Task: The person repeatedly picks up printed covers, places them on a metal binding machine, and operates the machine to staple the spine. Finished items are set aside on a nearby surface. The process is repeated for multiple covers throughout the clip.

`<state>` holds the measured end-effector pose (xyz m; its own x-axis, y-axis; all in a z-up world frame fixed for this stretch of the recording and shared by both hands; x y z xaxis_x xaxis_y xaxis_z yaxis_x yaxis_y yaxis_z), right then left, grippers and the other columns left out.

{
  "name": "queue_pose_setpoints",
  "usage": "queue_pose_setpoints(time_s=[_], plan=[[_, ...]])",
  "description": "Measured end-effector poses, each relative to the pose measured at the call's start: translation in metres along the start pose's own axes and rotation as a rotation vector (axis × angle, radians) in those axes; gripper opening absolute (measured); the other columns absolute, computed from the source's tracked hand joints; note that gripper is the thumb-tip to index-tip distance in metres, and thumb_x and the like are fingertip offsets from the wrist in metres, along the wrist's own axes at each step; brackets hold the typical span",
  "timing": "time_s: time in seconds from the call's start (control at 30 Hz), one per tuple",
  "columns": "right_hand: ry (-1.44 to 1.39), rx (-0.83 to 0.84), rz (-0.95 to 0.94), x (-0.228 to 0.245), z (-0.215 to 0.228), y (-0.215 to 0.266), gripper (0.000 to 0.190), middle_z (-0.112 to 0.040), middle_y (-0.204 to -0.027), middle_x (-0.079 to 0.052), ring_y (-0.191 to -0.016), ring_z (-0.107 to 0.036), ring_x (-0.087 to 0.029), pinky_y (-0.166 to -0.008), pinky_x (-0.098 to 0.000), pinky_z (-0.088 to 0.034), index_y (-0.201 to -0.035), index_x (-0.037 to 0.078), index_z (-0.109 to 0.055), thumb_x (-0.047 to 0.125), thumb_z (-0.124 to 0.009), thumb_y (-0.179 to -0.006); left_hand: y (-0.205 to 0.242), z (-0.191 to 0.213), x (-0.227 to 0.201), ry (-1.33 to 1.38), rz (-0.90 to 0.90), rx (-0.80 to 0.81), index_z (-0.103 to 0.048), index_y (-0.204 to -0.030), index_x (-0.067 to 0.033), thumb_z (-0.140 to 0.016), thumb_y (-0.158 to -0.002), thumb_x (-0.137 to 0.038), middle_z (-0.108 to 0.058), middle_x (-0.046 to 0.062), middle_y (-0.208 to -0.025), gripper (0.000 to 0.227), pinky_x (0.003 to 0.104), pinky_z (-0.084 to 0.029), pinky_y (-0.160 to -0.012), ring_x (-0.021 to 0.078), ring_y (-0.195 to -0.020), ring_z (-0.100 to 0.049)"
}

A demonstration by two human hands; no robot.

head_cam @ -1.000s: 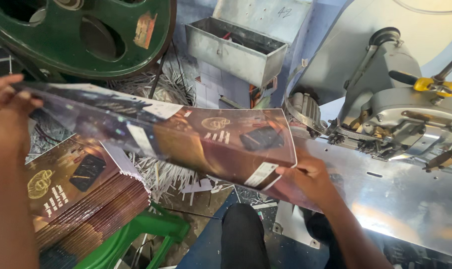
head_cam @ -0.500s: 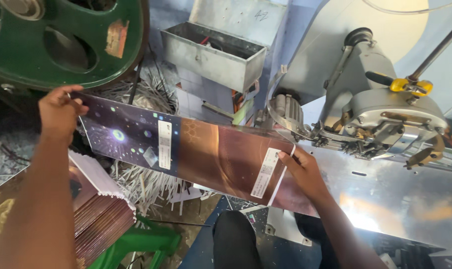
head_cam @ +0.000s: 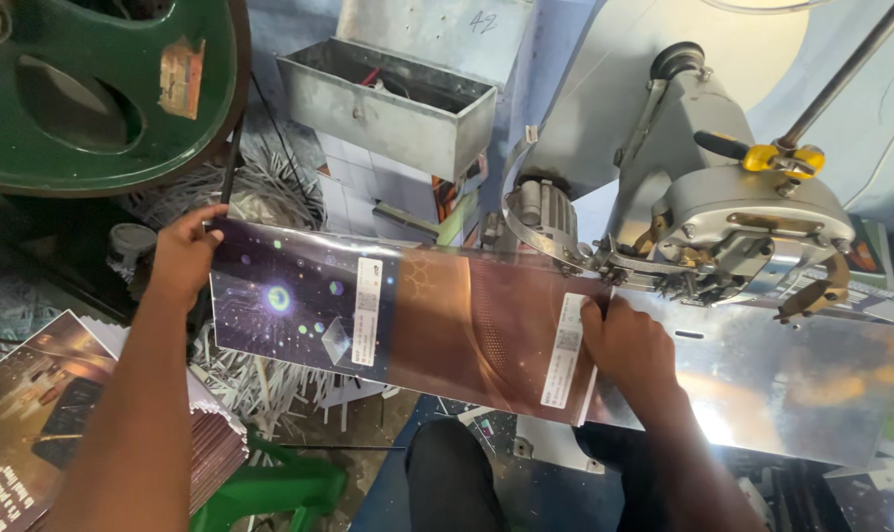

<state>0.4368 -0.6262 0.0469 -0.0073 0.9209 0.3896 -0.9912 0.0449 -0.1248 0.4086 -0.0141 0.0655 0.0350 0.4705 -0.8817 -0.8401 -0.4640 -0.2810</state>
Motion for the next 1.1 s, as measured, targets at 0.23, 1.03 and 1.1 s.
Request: queue_pose_setpoints(time_s=[0.23, 1.03, 1.1], plan=[[-0.276, 0.078, -0.079, -0.013, 0.03, 0.007, 0.052, -0.073, -0.076, -0.022, -0.074, -0.071, -0.041, -0.072, -0.0509, -0.055, -0.092, 0.004, -0.073, 0.053, -0.057, -0.092, 0.003, -0.018, 0.008, 0.072, 0.079, 0.013, -0.074, -0.129, -0.0121, -0.067, -0.091, 0.005, -0.043, -0.007, -0.072, 0.042, 0.023, -0.032, -0.054, 0.0046, -0.06, -0.037], [-0.237, -0.037, -0.172, -0.094, 0.061, 0.016, 0.058, -0.073, -0.075, -0.019, -0.074, -0.072, -0.038, -0.073, -0.0478, -0.054, -0.097, 0.004, -0.077, 0.059, -0.056, -0.095, 0.034, -0.095, -0.031, 0.244, 0.436, 0.276, -0.072, -0.128, -0.0154, -0.061, -0.095, 0.001, -0.066, 0.002, -0.089, 0.038, 0.022, -0.037, -0.046, 0.0065, -0.062, -0.05], [-0.227, -0.051, -0.181, -0.099, 0.063, 0.017, 0.057, -0.073, -0.075, -0.019, -0.074, -0.071, -0.039, -0.073, -0.048, -0.053, -0.1, 0.006, -0.077, 0.059, -0.056, -0.094, 0.038, -0.1, -0.037, 0.345, 0.443, 0.287, -0.069, -0.126, -0.0135, -0.058, -0.094, 0.003, -0.069, 0.001, -0.094, 0.037, 0.021, -0.048, -0.05, 0.0066, -0.071, -0.064]])
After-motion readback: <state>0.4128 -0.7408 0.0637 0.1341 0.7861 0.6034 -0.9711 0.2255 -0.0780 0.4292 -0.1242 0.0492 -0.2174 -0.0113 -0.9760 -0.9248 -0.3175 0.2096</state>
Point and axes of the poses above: each hand's wrist, its own y-axis away from the middle knuckle, its own z-axis out of the back of the hand, x = y × z, the point moved 3 cm from there along -y, towards the middle knuckle
